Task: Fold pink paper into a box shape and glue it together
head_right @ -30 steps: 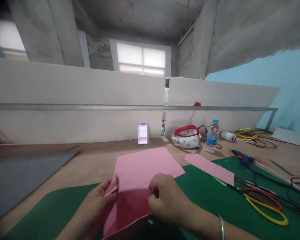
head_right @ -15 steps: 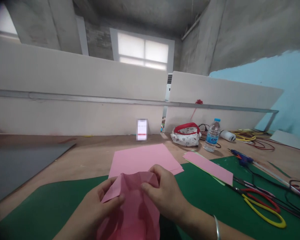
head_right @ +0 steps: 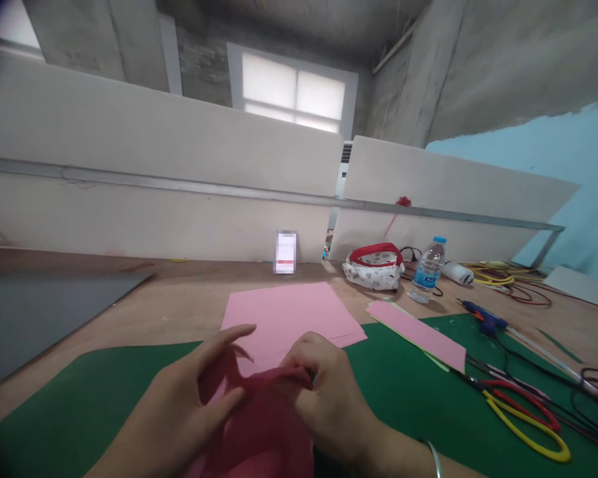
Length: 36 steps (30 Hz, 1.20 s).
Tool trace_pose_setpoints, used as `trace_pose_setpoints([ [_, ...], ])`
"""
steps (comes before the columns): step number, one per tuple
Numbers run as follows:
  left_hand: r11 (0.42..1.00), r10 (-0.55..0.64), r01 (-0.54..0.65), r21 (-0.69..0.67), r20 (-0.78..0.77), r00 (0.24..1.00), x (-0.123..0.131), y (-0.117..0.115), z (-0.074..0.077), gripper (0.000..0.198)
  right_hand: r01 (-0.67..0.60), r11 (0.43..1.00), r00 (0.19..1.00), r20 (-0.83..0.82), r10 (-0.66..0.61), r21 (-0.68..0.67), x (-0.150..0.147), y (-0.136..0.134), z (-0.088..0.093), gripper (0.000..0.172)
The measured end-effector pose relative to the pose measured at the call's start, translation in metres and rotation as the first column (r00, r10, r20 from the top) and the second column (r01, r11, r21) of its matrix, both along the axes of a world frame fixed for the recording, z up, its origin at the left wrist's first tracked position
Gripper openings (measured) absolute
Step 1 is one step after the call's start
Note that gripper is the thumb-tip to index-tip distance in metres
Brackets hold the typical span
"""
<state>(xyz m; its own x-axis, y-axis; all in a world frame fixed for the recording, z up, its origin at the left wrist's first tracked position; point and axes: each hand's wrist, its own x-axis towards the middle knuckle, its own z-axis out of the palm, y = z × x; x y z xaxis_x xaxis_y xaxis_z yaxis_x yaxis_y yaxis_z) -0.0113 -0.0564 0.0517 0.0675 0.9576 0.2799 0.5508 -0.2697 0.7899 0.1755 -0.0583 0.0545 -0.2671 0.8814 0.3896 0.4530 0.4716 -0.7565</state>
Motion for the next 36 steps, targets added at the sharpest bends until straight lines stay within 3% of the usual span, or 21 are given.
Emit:
trace_pose_setpoints([
  [2, 0.997, -0.054, 0.052, -0.048, -0.044, 0.998, -0.002, 0.000, 0.005, 0.042, -0.046, 0.999, 0.999, 0.009, 0.046, -0.012, -0.001, -0.004, 0.002, 0.012],
  [7, 0.994, -0.083, 0.088, -0.069, 0.068, 0.994, -0.005, 0.001, 0.011, 0.018, -0.114, 0.993, 0.993, 0.009, 0.114, -0.024, -0.002, -0.011, 0.007, 0.011],
  [10, 0.993, -0.103, 0.108, -0.051, 0.101, 0.990, -0.005, -0.001, 0.009, 0.023, -0.155, 0.988, 0.988, 0.016, 0.154, 0.011, -0.004, -0.012, 0.006, 0.013],
  [14, 0.966, -0.255, 0.257, -0.020, 0.058, 0.965, -0.003, -0.005, 0.009, 0.030, -0.128, 0.992, 0.992, -0.012, 0.128, -0.004, -0.007, -0.014, 0.003, 0.012],
  [20, 0.931, -0.365, 0.365, -0.021, 0.014, 0.931, -0.003, -0.007, 0.012, 0.037, -0.156, 0.988, 0.987, -0.046, 0.157, 0.022, -0.008, -0.016, 0.000, 0.017],
  [25, 0.944, -0.330, 0.330, 0.011, 0.044, 0.943, -0.007, -0.004, 0.007, 0.032, -0.139, 0.990, 0.984, -0.113, 0.141, 0.025, -0.008, -0.016, 0.000, 0.017],
  [31, 0.930, -0.367, 0.369, -0.002, 0.080, 0.927, -0.005, -0.010, 0.014, 0.026, -0.265, 0.962, 0.959, -0.115, 0.257, -0.060, -0.011, -0.016, 0.000, 0.026],
  [36, 0.937, -0.345, 0.348, -0.040, 0.073, 0.936, -0.003, -0.021, 0.024, 0.042, -0.129, 0.972, 0.981, -0.166, 0.097, -0.195, -0.012, -0.017, -0.008, 0.011],
])
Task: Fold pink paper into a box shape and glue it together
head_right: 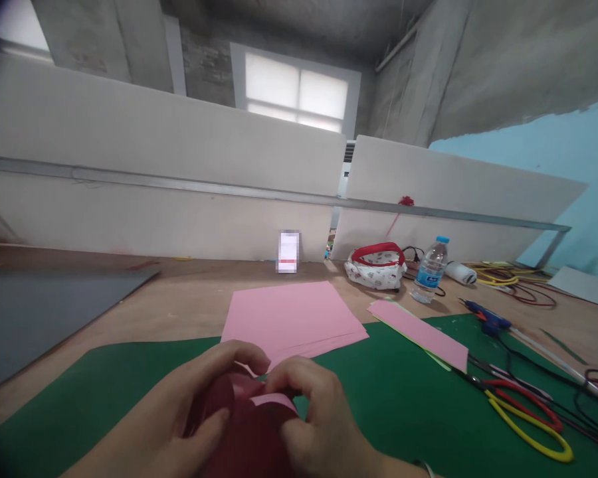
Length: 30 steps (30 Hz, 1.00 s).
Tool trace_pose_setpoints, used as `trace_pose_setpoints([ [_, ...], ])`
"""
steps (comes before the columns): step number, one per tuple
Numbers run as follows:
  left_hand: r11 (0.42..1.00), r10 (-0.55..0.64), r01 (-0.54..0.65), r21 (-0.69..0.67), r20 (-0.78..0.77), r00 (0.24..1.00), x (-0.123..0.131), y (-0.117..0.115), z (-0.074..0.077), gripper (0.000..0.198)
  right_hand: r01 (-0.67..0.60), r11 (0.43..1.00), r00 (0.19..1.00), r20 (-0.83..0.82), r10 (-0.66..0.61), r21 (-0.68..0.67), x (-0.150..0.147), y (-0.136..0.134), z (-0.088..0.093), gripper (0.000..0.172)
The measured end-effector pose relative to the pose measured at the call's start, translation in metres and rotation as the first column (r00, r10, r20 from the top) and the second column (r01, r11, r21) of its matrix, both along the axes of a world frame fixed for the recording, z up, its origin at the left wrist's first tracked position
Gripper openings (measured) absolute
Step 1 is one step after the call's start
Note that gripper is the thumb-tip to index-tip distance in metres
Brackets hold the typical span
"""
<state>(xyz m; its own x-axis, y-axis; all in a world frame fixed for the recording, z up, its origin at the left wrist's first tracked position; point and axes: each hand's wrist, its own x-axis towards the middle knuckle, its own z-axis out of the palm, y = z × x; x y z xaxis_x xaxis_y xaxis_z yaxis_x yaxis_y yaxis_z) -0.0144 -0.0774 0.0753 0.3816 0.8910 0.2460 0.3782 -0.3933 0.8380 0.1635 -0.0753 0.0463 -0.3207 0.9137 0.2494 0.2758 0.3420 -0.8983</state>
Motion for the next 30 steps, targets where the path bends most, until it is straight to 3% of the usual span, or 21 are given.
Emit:
trace_pose_setpoints([
  [3, 0.999, 0.047, -0.047, -0.007, -0.050, 0.998, 0.002, -0.004, 0.003, 0.053, 0.047, 0.995, 0.995, -0.081, -0.055, -0.089, -0.002, -0.001, -0.005, 0.010],
  [5, 0.994, 0.098, -0.102, -0.024, -0.123, 0.987, 0.004, -0.004, 0.003, 0.045, 0.051, 0.994, 0.993, -0.099, -0.061, -0.101, -0.003, -0.003, -0.005, 0.009],
  [8, 0.982, 0.185, -0.187, -0.003, -0.151, 0.971, 0.006, -0.003, 0.003, 0.031, -0.042, 0.996, 0.998, -0.055, 0.038, -0.078, -0.001, -0.004, 0.002, 0.016],
  [11, 0.972, 0.235, -0.232, 0.043, -0.095, 0.967, 0.005, -0.001, 0.002, 0.035, -0.137, 0.990, 0.980, -0.146, 0.133, -0.017, 0.005, -0.001, 0.012, 0.013],
  [14, 0.968, 0.240, -0.233, 0.095, -0.073, 0.968, 0.003, -0.001, 0.002, 0.032, -0.118, 0.991, 0.966, -0.237, 0.101, -0.057, 0.010, 0.006, 0.020, 0.020],
  [19, 0.970, 0.232, -0.230, 0.083, -0.019, 0.973, 0.002, -0.002, 0.003, 0.025, -0.214, 0.939, 0.975, -0.112, 0.191, -0.269, 0.010, 0.013, 0.021, 0.018],
  [22, 0.944, 0.296, -0.287, 0.160, -0.031, 0.955, 0.000, -0.001, 0.001, 0.030, -0.274, 0.916, 0.958, -0.170, 0.232, -0.295, 0.009, 0.014, 0.018, 0.016],
  [26, 0.935, 0.281, -0.260, 0.242, -0.056, 0.958, 0.000, 0.000, -0.006, 0.036, -0.277, 0.898, 0.953, -0.219, 0.211, -0.341, 0.009, 0.015, 0.011, 0.015],
  [30, 0.938, 0.291, -0.263, 0.224, -0.104, 0.951, 0.003, 0.000, -0.008, 0.047, -0.267, 0.901, 0.960, -0.180, 0.216, -0.341, 0.009, 0.014, 0.006, 0.013],
])
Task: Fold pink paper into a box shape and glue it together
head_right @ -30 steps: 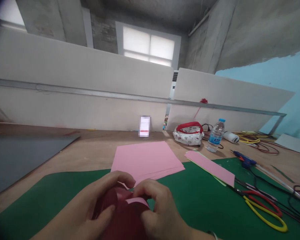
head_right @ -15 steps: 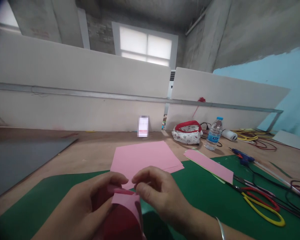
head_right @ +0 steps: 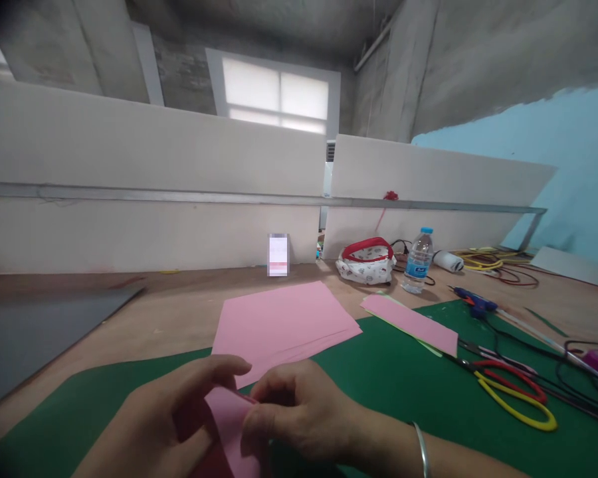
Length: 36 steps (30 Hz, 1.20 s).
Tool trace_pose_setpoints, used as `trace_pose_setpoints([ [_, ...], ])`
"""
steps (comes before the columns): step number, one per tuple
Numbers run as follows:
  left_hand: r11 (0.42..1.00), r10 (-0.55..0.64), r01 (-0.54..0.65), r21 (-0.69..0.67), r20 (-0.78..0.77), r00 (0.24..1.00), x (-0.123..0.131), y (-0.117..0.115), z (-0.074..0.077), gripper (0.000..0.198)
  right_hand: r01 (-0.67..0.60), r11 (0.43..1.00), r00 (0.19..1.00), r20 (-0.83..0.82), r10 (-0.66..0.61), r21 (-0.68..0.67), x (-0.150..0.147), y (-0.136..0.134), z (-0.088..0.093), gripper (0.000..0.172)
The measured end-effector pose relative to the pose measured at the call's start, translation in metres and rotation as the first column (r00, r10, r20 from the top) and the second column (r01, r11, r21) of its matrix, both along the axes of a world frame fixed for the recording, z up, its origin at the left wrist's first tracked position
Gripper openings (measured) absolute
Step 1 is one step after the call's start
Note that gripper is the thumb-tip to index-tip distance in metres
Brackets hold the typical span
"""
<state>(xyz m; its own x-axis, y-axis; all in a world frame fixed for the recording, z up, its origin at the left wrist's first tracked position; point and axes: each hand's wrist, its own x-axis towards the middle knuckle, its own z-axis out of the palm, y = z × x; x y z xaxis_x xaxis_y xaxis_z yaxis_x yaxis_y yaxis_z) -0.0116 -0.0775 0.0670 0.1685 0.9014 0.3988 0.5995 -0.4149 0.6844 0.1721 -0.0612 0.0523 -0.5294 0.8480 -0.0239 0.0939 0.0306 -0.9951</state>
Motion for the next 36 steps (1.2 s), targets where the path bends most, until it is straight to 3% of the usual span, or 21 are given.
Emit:
trace_pose_setpoints([
  [5, 0.988, -0.036, 0.035, -0.147, -0.008, 0.999, -0.001, 0.003, 0.008, 0.034, -0.105, 0.987, 0.994, 0.001, 0.106, 0.124, 0.003, 0.001, 0.002, 0.029],
  [8, 0.984, -0.033, 0.038, -0.175, 0.028, 0.999, -0.002, 0.004, 0.010, 0.030, -0.159, 0.984, 0.987, 0.012, 0.159, 0.080, 0.004, 0.003, 0.001, 0.016],
  [10, 0.981, -0.061, 0.073, -0.180, 0.072, 0.996, -0.002, 0.004, 0.010, 0.030, -0.125, 0.991, 0.992, -0.002, 0.125, 0.045, 0.004, 0.004, -0.002, 0.011],
  [14, 0.973, -0.201, 0.207, -0.098, 0.067, 0.977, -0.003, 0.006, 0.010, 0.028, 0.004, 0.998, 1.000, 0.016, -0.005, 0.065, 0.001, 0.004, -0.008, 0.008],
  [19, 0.952, -0.305, 0.305, -0.016, -0.033, 0.952, -0.011, 0.013, 0.008, 0.032, 0.027, 0.995, 0.996, 0.081, -0.035, 0.096, 0.002, 0.005, -0.013, 0.012],
  [24, 0.917, -0.309, 0.342, 0.203, -0.178, 0.934, -0.011, 0.016, -0.001, 0.024, 0.148, 0.954, 0.967, 0.164, -0.195, 0.262, 0.002, 0.005, -0.018, 0.009],
  [27, 0.910, -0.302, 0.353, 0.215, -0.238, 0.923, -0.010, 0.017, -0.003, 0.018, 0.151, 0.907, 0.962, 0.152, -0.226, 0.393, 0.002, 0.003, -0.020, 0.009],
  [29, 0.912, -0.315, 0.366, 0.187, -0.255, 0.914, -0.010, 0.017, -0.002, 0.012, 0.111, 0.908, 0.974, 0.138, -0.181, 0.403, 0.003, 0.003, -0.017, 0.010],
  [34, 0.902, -0.338, 0.390, 0.188, -0.256, 0.906, -0.012, 0.017, -0.003, 0.016, -0.034, 0.987, 0.997, 0.076, 0.023, 0.159, 0.007, 0.009, -0.003, 0.018],
  [36, 0.895, -0.346, 0.398, 0.199, -0.251, 0.904, -0.012, 0.016, -0.005, 0.021, -0.058, 0.981, 0.993, 0.114, 0.037, 0.187, 0.009, 0.010, 0.001, 0.016],
])
